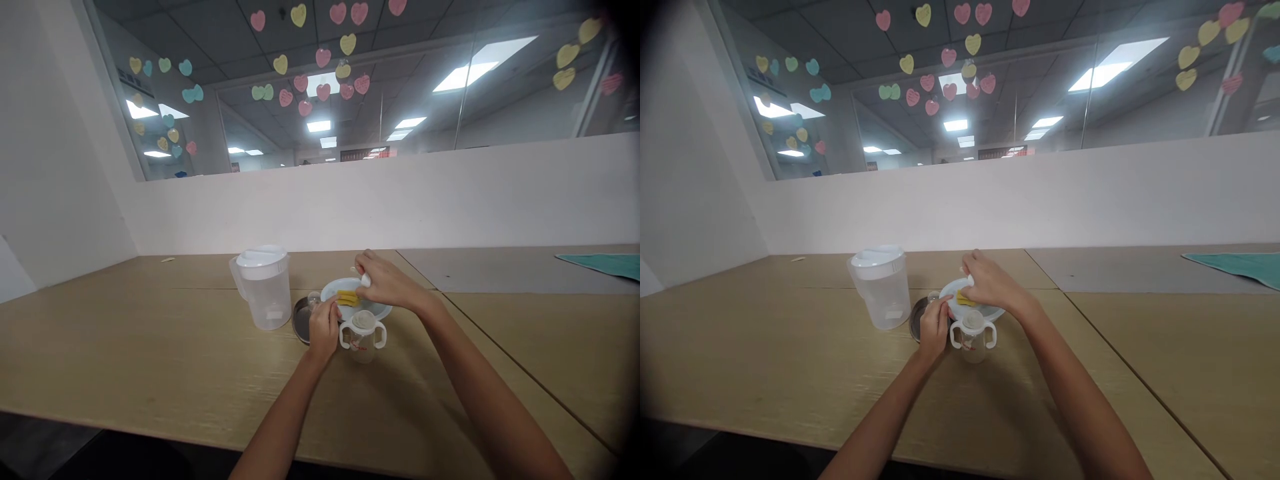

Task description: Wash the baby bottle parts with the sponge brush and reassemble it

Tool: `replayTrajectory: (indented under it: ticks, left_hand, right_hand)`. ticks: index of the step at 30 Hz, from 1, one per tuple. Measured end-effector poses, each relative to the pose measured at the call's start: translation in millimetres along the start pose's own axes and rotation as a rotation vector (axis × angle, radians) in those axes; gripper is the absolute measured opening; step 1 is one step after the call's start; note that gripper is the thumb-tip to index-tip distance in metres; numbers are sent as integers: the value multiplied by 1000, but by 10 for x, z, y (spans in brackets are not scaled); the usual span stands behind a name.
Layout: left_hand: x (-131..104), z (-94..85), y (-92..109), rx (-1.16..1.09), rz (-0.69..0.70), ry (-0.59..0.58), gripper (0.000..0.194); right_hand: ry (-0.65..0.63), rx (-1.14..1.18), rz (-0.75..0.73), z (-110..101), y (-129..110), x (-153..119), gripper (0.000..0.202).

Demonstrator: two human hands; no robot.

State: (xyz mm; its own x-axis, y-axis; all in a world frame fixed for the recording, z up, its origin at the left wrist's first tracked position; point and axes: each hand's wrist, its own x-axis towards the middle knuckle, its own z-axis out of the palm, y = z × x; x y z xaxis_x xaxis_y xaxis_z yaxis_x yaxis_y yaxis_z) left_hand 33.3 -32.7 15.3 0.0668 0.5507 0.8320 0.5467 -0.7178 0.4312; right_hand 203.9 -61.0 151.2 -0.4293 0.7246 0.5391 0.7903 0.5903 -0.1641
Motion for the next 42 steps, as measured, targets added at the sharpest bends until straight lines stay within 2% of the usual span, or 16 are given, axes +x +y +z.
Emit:
replayTrajectory:
  ticks: [5,10,13,16,20,26,31,37,42]
  left_hand:
    - [-10,-29,37,-73,63,-49,31]
    - [-26,-84,169,8,294,-192,34]
    - [-49,-61,212,98,414,-183,33]
    - [-65,-25,211,180,465,-140,26]
    - [-61,-10,186,220,464,-118,21]
    - [-48,-5,160,231,423,-124,21]
    - [-54,18,154,217,416,-141,21]
    - [-62,26,177,189,364,-173,18]
    - [-93,54,175,114,239,-107,22]
  right_hand:
    - [-49,-68,54,61,10,59,9]
    - [-7,-24,94,68,46,74,6]
    - [2,59,99,45,60,57,8]
    - [-8,151,85,29,60,47,25]
    - [-19,221,35,29,55,49,45]
    - [-106,291,-31,9,38,32,24]
    - [-168,282,-38,-35,61,1,13]
    - [-218,244,8,-95,138,-19,14]
    - [-261,252,62,-128,189,-24,21]
